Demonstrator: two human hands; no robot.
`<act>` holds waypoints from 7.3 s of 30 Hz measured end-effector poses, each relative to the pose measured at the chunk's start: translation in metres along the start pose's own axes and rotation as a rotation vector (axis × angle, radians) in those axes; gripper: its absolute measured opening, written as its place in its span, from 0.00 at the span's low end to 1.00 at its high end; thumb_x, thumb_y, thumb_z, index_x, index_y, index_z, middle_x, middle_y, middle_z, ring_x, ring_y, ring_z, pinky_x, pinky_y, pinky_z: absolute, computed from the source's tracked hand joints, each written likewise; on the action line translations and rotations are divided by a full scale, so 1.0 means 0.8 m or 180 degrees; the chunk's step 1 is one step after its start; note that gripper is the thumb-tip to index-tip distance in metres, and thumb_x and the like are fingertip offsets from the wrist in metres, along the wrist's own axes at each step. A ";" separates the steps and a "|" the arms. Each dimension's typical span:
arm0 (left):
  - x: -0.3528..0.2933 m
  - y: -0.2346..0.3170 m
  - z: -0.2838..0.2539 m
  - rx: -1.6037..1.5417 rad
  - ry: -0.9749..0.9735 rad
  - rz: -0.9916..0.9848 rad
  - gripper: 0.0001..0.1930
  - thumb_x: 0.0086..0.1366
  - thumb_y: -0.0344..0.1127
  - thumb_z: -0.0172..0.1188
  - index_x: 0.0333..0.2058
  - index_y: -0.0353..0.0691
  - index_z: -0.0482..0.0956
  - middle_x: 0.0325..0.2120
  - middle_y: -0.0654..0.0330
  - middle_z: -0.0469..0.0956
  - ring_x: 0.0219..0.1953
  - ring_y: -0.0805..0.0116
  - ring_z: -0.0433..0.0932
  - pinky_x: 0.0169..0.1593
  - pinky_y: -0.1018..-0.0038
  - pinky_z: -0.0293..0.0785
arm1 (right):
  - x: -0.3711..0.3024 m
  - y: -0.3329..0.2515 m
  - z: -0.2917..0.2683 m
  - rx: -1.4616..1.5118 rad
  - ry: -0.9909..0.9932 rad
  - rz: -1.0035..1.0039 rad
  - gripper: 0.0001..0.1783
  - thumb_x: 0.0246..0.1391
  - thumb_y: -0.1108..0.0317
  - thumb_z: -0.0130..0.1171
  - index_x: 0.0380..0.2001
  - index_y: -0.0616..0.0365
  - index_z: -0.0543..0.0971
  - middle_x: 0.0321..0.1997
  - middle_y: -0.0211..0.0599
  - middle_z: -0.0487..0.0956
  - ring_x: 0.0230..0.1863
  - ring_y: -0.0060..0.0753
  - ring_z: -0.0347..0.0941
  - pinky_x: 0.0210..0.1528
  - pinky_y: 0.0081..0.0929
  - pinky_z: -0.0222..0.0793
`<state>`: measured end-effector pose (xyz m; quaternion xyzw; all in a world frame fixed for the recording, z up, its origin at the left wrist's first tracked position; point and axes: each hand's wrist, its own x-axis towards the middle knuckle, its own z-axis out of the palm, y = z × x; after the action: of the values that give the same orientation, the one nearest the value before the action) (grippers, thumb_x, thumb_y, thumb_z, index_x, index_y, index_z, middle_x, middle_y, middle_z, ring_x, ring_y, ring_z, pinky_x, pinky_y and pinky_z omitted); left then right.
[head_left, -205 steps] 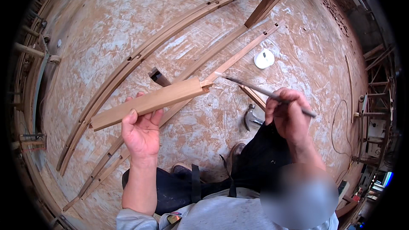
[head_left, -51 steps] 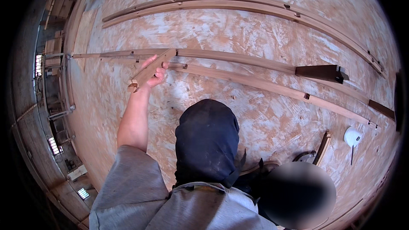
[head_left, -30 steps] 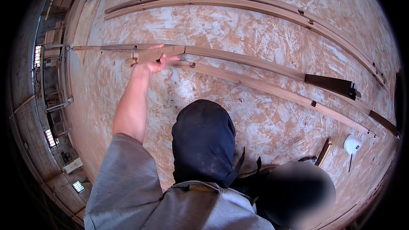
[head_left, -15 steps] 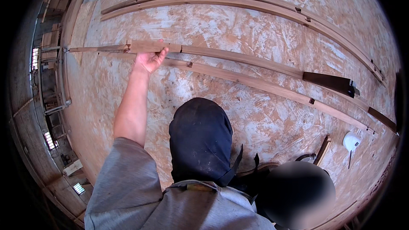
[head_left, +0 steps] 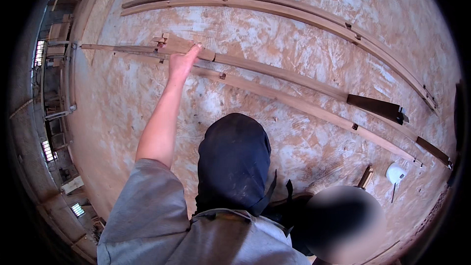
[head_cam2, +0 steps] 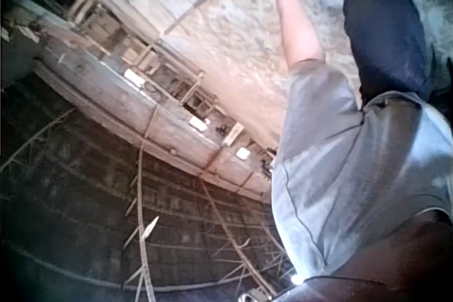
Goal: The person applies glue to the ends of wooden pieces using a brush, then hammers nails into them to join the pieces together. They repeat this process for multiple wooden components, assembling them into larger frames on the floor.
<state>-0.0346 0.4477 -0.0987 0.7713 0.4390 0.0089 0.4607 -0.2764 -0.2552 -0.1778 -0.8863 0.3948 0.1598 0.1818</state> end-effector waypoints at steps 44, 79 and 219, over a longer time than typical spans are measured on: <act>0.041 -0.023 0.008 -0.1841 0.0202 0.1268 0.11 0.57 0.28 0.65 0.37 0.36 0.74 0.31 0.63 0.78 0.33 0.75 0.76 0.39 0.74 0.74 | -0.301 -0.762 -0.058 -0.0303 -0.2082 -0.4501 0.19 0.60 0.55 0.55 0.38 0.63 0.75 0.24 0.55 0.78 0.29 0.56 0.77 0.32 0.45 0.72; 0.025 -0.013 0.015 -0.1830 0.0222 0.1291 0.10 0.58 0.26 0.64 0.37 0.37 0.73 0.31 0.65 0.77 0.33 0.76 0.75 0.39 0.75 0.73 | -0.290 -0.746 -0.042 -0.0184 -0.1762 -0.4734 0.20 0.61 0.53 0.55 0.34 0.63 0.75 0.23 0.54 0.78 0.29 0.56 0.78 0.31 0.45 0.73; -0.451 0.200 0.384 0.0485 -0.4902 0.1160 0.26 0.66 0.42 0.59 0.55 0.27 0.67 0.32 0.61 0.76 0.26 0.78 0.73 0.30 0.80 0.71 | 0.028 -0.111 -0.313 0.5140 -0.0326 -0.1125 0.13 0.65 0.66 0.49 0.42 0.68 0.72 0.26 0.44 0.78 0.23 0.31 0.75 0.19 0.24 0.70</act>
<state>-0.0210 -0.0458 -0.0198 0.6497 -0.1367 -0.4818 0.5719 -0.1602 -0.3266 0.0515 -0.5236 0.2341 -0.1638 0.8027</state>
